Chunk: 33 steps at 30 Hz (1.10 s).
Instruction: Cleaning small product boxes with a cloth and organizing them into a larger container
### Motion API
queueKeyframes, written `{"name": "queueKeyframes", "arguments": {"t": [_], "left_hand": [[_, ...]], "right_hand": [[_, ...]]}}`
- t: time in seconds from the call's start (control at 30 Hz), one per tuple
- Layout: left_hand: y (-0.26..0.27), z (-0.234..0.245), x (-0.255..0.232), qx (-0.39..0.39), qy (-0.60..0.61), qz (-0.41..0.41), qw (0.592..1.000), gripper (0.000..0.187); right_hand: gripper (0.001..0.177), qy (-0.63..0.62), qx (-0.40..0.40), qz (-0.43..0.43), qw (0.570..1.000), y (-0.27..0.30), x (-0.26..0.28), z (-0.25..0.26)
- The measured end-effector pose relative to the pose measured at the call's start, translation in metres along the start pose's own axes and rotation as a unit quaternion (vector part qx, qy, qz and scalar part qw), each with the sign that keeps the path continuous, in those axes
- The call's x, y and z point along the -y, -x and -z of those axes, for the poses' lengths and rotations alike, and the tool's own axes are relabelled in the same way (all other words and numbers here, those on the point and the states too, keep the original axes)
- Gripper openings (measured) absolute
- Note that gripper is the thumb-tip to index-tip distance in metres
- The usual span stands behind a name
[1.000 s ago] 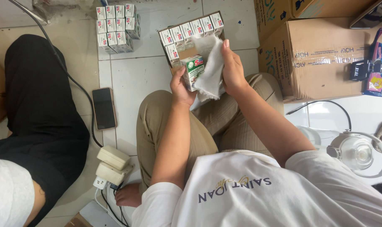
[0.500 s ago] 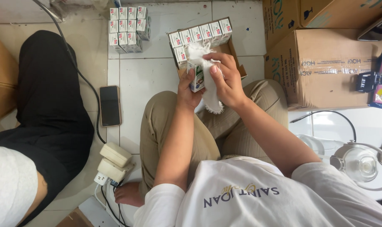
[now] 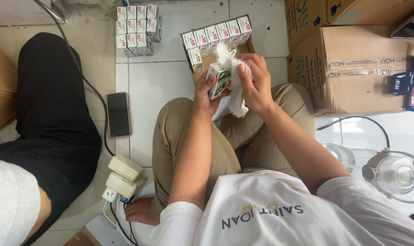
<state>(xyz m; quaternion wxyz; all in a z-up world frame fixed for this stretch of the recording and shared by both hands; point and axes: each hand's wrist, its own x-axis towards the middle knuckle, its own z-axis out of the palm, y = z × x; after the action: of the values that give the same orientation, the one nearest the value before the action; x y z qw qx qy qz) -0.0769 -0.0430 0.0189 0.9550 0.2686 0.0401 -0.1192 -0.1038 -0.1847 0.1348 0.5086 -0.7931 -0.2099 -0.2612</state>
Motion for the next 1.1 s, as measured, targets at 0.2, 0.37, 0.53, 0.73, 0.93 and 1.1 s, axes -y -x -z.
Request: {"name": "queueKeyframes", "arguments": {"t": [0.2, 0.37, 0.53, 0.73, 0.93, 1.1], "left_hand": [[0.0, 0.0, -0.003, -0.008, -0.03, -0.019, 0.999, 0.035], [0.0, -0.003, -0.006, -0.001, -0.063, -0.056, 0.996, 0.032], [0.003, -0.006, -0.003, 0.019, -0.098, -0.084, 0.991, 0.038], [0.002, -0.008, -0.01, 0.041, -0.135, -0.096, 0.985, 0.047], [0.004, -0.007, -0.004, 0.052, -0.216, -0.146, 0.964, 0.044], [0.001, -0.005, -0.004, 0.057, -0.222, -0.149, 0.962, 0.042]], "right_hand": [[0.029, -0.028, 0.023, -0.011, 0.999, 0.0, 0.008, -0.011], [0.01, -0.003, 0.038, -0.007, 0.999, 0.009, -0.008, -0.006], [0.022, 0.06, 0.036, 0.038, 0.997, 0.008, -0.016, 0.007], [0.031, 0.082, 0.024, 0.028, 0.996, 0.008, -0.015, 0.008], [0.031, 0.041, 0.007, 0.012, 0.999, 0.016, 0.003, 0.005], [0.026, 0.102, 0.008, 0.042, 0.994, 0.016, 0.002, 0.007]]}}
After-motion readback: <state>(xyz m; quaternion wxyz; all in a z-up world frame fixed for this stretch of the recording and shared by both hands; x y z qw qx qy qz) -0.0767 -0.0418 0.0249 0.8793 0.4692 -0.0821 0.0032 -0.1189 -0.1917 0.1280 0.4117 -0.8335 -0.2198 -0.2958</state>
